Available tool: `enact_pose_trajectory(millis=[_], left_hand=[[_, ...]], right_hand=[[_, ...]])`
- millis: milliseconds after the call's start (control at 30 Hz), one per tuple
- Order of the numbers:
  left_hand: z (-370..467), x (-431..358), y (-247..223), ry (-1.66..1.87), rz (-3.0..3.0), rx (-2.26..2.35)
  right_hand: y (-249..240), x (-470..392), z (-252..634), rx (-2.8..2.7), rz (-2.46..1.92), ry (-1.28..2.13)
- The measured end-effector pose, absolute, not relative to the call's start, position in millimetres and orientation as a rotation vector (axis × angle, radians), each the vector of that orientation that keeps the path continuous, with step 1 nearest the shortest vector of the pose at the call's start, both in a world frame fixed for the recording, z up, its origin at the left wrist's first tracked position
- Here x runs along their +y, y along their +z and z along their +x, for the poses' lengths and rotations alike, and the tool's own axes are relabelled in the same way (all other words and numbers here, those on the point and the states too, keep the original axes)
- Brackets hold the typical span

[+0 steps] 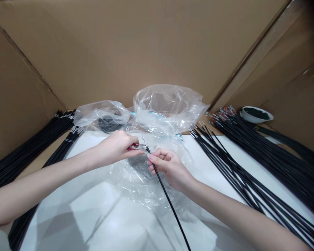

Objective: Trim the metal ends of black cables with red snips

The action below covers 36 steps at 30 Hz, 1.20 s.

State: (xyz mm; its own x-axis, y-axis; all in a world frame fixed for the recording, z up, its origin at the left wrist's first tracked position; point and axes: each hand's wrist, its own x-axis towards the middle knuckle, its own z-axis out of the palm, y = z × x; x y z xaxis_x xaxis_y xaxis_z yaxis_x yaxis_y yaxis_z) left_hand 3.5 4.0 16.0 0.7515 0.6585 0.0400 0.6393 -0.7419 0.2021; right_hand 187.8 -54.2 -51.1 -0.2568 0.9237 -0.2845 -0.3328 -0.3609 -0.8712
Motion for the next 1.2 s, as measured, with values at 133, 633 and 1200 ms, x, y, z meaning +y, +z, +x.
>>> enact_pose_trajectory(millis=[133, 633, 1200], left_hand=[[3.4, 5.9, 11.9, 0.096, 2.832, 1.065], [5.4, 20.6, -17.1, 0.013, 2.727, 1.068], [12.2, 15.1, -10.4, -0.096, 2.848, 1.118]], right_hand=[[-52.1, -50.7, 187.0, -0.928, -1.051, 1.796], [-62.7, -36.8, 188.9, -1.127, -1.196, 1.656], [-56.3, -35.6, 189.3, -1.207, -1.165, 1.729]])
